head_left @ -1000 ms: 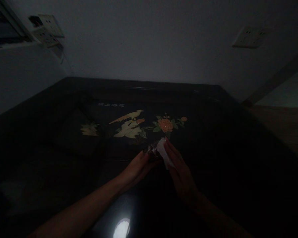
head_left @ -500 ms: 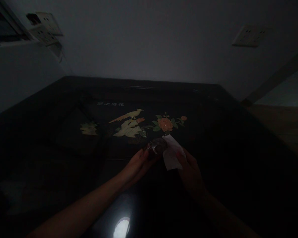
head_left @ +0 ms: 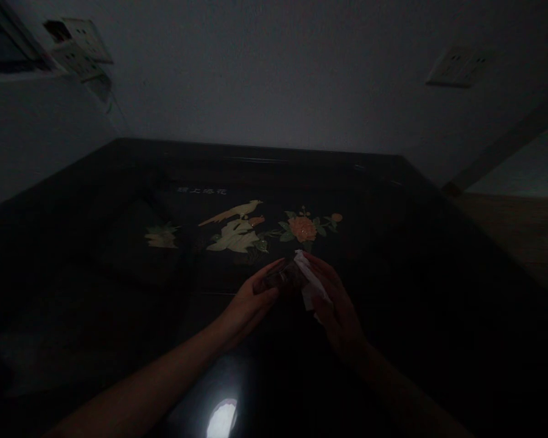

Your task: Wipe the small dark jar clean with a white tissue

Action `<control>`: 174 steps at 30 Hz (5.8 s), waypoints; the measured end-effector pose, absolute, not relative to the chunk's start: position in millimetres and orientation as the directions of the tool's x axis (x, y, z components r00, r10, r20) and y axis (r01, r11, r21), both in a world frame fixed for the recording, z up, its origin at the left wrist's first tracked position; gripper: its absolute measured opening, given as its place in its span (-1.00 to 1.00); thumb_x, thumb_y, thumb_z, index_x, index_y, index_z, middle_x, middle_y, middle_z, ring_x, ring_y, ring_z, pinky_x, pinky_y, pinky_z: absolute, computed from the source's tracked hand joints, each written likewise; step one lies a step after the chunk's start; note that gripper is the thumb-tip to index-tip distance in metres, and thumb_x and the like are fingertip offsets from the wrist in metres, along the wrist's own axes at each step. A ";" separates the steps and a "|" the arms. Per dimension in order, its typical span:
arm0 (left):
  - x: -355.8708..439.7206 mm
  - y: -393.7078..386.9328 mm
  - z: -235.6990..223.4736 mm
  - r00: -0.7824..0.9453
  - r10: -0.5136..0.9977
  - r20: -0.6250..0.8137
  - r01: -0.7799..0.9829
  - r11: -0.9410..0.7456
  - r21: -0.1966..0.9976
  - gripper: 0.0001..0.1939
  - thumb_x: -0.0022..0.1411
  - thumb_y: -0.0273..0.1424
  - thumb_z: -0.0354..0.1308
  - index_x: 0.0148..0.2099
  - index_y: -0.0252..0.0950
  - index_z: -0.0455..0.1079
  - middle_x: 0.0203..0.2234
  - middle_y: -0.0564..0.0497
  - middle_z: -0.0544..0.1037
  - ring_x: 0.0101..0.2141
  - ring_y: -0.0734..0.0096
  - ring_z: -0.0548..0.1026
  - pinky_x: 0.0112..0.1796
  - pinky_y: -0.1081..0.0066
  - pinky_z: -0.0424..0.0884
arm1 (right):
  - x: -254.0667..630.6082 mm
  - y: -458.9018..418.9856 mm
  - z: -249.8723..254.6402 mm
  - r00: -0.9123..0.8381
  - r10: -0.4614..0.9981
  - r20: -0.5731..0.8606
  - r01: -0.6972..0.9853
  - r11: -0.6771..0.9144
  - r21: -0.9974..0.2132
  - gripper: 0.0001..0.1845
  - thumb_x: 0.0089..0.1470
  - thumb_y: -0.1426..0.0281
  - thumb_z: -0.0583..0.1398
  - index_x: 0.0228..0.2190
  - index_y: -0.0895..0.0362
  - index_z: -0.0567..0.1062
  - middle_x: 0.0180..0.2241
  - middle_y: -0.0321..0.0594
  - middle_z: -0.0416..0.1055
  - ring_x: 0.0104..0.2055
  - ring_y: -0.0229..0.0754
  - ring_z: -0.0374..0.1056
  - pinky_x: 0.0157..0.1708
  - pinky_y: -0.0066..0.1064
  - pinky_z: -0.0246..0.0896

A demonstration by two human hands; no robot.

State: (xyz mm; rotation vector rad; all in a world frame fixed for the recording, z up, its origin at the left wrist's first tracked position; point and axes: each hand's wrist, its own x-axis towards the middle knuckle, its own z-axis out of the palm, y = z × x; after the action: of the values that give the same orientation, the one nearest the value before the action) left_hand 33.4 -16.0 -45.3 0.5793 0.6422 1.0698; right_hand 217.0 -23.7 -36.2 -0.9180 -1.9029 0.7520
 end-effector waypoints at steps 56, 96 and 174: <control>30.4 -16.7 -45.2 0.302 0.928 -0.218 -0.394 0.329 0.858 -0.25 -0.33 -0.61 0.38 0.04 -0.29 0.43 -0.03 -0.12 0.56 0.04 0.03 0.46 0.04 0.23 0.35 | 207.4 -26.4 -43.0 -0.117 0.933 0.339 0.226 0.358 -0.906 -0.54 0.32 0.22 -0.06 0.19 0.00 0.28 0.08 -0.18 0.44 0.10 -0.09 0.38 0.05 -0.26 0.36; 33.8 -15.9 -38.7 0.187 0.956 -0.227 -0.330 0.278 0.902 -0.39 -0.30 -0.53 0.40 -0.10 -0.28 0.38 -0.16 -0.06 0.59 -0.05 0.09 0.51 -0.06 0.29 0.40 | 212.6 -25.9 -47.6 -0.303 0.834 0.460 0.339 0.546 -0.766 -0.40 0.27 0.19 0.02 0.28 -0.11 0.02 0.29 -0.17 0.11 0.30 -0.03 0.08 0.21 -0.11 0.13; 37.4 -15.8 -49.2 0.088 0.957 -0.277 -0.377 0.290 0.880 -0.48 -0.17 -0.44 0.44 -0.10 -0.30 0.42 -0.35 0.03 0.59 -0.25 0.29 0.55 -0.11 0.37 0.40 | 208.2 -27.2 -47.4 -0.576 0.534 0.619 0.431 0.842 -0.326 -0.39 0.29 0.43 -0.10 0.32 0.07 -0.09 0.36 -0.24 -0.10 0.41 0.05 -0.38 0.31 0.10 -0.16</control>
State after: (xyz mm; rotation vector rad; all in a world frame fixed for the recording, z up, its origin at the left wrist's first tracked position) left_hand 37.4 -15.8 -49.2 0.7255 1.0206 1.1344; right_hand 208.2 -27.2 -47.4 -0.6990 -2.2689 0.1784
